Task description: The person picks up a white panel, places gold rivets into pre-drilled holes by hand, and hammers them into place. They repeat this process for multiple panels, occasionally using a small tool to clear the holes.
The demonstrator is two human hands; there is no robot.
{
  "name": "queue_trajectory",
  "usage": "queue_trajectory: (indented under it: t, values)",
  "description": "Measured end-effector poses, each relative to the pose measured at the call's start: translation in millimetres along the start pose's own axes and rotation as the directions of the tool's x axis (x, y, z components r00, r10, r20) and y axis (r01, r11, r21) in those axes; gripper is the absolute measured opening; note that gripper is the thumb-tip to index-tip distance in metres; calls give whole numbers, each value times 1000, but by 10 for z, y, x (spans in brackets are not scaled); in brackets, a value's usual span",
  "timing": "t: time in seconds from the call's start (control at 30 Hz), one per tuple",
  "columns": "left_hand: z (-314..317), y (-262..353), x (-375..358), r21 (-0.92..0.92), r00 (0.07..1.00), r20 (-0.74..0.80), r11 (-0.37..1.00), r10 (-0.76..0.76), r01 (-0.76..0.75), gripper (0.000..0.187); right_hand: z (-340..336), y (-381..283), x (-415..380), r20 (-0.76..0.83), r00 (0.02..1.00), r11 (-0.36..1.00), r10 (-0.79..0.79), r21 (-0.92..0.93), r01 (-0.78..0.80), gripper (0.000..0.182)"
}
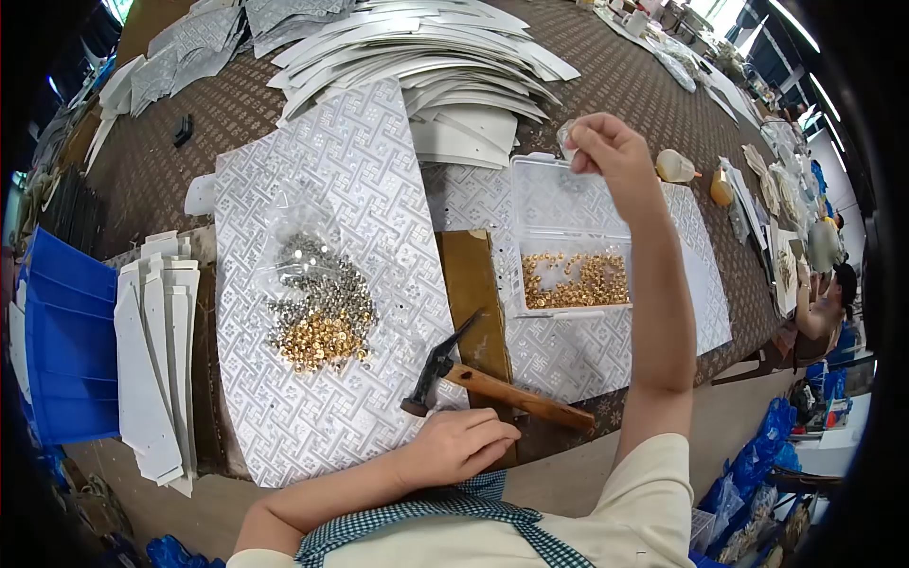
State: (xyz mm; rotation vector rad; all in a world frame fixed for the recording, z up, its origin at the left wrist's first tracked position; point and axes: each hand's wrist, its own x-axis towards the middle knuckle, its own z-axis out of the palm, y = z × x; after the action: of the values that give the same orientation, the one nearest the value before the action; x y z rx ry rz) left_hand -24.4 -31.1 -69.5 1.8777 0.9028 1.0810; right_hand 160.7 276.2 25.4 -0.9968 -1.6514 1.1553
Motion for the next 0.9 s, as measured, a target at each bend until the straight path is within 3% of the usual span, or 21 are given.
queue_trajectory:
  t: [0.07,0.17,0.27,0.5,0.6,0.7,0.9]
  values:
    - [37,-32,-16,37,999,-24,998,47,-46,13,170,-164,-334,66,995,986,77,143,-86,14]
    - [39,3,-34,80,999,-15,996,48,-46,11,405,-287,-704,184,980,943,80,304,-134,15]
    - [35,33,-59,91,987,-46,985,152,-148,10,647,-331,-976,268,961,890,69,418,-180,17]
    - [-160,303,-439,70,964,-93,967,249,-243,15,1235,-390,-1432,393,909,813,136,480,-329,16]
    - [-352,427,-716,57,970,-139,980,199,-193,15,1466,-430,-1525,423,895,817,143,459,-348,14]
    - [-533,477,-1010,66,965,-221,990,138,-127,16,1716,-509,-1606,382,897,890,224,295,-348,14]
    - [-736,575,-1613,38,932,-360,997,-45,62,16,2222,-372,-1636,381,910,980,165,39,-195,13]
